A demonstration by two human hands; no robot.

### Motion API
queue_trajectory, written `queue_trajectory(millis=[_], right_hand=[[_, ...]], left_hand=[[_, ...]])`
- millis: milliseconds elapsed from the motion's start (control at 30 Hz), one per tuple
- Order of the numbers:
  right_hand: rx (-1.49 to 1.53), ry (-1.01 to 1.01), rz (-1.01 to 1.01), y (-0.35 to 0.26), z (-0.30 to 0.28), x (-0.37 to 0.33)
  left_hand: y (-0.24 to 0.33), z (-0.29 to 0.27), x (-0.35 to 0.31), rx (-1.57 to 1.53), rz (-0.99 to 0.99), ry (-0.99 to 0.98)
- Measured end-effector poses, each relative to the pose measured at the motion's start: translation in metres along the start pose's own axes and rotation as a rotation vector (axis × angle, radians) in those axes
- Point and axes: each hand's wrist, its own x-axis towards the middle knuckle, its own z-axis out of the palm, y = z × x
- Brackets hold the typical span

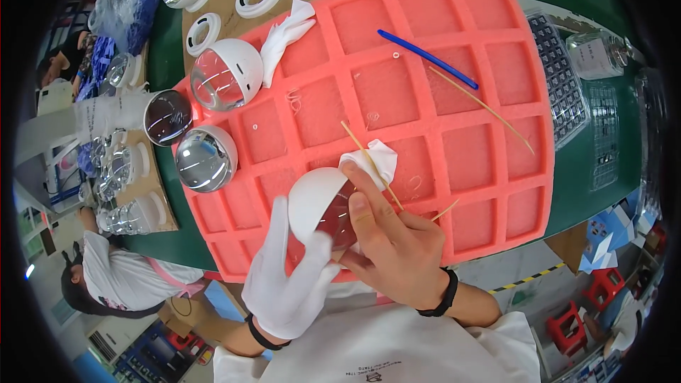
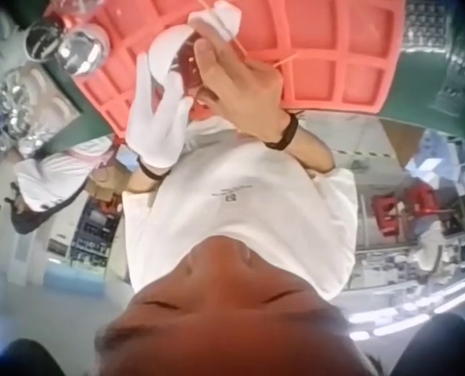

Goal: The person wipes a red dome with a cloth, applies liquid to it using a stick, and then repeats the process with a black dome.

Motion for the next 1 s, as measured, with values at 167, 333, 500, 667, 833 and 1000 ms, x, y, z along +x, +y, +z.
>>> queue_trajectory(millis=[167,333,500,667,833,1000], right_hand=[[0.077,0.026,0.046,0.002,-0.003,-0.001],[0.024,-0.03,0.046,-0.005,-0.003,-0.003],[0.05,0.033,0.05,0.0,0.001,-0.005],[-0.027,-0.011,0.008,-0.006,-0.001,-0.003],[-0.077,0.036,-0.038,-0.006,-0.003,-0.002],[-0.093,0.057,-0.108,-0.009,-0.002,0.0]], left_hand=[[0.013,-0.001,0.022,0.08,0.054,-0.027],[-0.006,0.006,-0.008,-0.059,0.026,0.043],[0.006,-0.001,0.028,0.014,0.082,0.002],[-0.005,0.002,-0.012,-0.003,-0.017,-0.01],[0.008,-0.004,0.027,0.052,0.048,-0.018],[0.002,-0.011,-0.006,-0.005,-0.042,-0.066]])
